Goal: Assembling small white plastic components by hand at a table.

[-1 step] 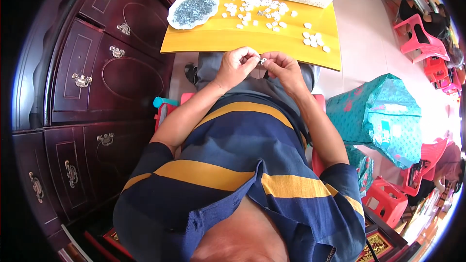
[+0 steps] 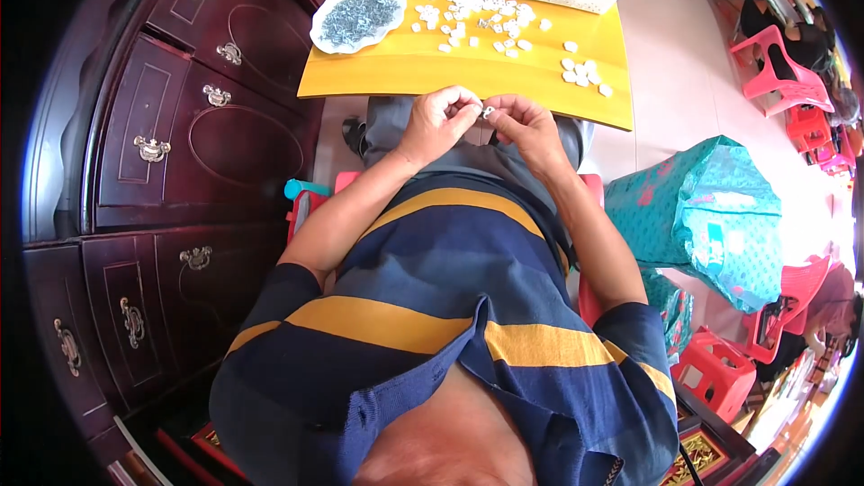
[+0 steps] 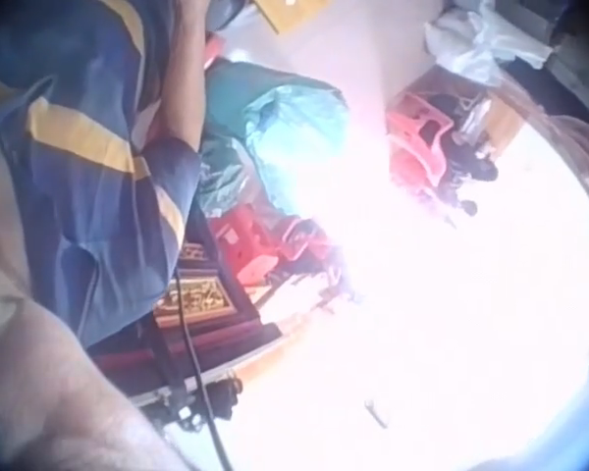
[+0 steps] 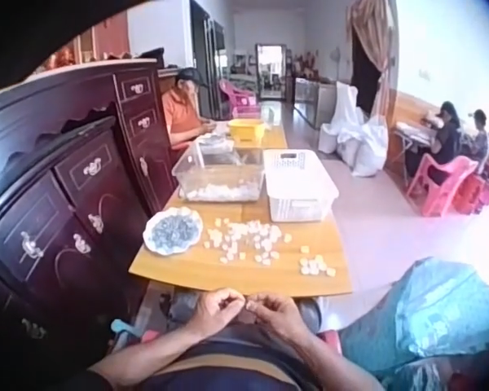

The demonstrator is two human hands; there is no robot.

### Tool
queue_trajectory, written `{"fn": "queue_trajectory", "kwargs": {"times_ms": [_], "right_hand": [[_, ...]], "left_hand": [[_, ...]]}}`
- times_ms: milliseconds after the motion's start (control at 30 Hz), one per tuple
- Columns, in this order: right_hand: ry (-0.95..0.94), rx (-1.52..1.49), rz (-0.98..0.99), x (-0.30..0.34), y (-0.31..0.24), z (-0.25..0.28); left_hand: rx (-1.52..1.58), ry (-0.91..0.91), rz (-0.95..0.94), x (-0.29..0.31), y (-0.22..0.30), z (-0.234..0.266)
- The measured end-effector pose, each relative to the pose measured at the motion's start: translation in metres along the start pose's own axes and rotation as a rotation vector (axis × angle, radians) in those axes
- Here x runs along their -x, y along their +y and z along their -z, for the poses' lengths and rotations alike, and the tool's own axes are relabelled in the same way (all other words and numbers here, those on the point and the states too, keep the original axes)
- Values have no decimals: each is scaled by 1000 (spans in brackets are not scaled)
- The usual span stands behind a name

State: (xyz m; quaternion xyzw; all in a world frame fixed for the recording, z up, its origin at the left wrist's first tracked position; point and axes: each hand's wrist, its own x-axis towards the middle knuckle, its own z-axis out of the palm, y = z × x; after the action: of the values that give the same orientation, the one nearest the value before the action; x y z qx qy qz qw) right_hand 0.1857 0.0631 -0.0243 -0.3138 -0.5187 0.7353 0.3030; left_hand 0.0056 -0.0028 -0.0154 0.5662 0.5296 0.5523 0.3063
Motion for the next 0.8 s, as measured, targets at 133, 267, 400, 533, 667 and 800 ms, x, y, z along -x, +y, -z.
{"fn": "queue_trajectory", "kwargs": {"times_ms": [133, 267, 400, 533, 667, 800], "right_hand": [[6, -13, 43, 2, -1, -5], [8, -8, 59, 1, 0, -4], [23, -7, 59, 2, 1, -3], [10, -10, 64, 0, 2, -2], [8, -20, 57, -1, 2, -2], [20, -20, 45, 1, 1, -3]], "left_hand": [[-32, -23, -13, 3, 0, 0], [2, 18, 6, 4, -3, -1], [-3, -1, -7, 3, -2, -1], [-14, -12, 0, 3, -3, -1], [-25, 10, 7, 2, -5, 0], [5, -10, 23, 3, -5, -1]]}}
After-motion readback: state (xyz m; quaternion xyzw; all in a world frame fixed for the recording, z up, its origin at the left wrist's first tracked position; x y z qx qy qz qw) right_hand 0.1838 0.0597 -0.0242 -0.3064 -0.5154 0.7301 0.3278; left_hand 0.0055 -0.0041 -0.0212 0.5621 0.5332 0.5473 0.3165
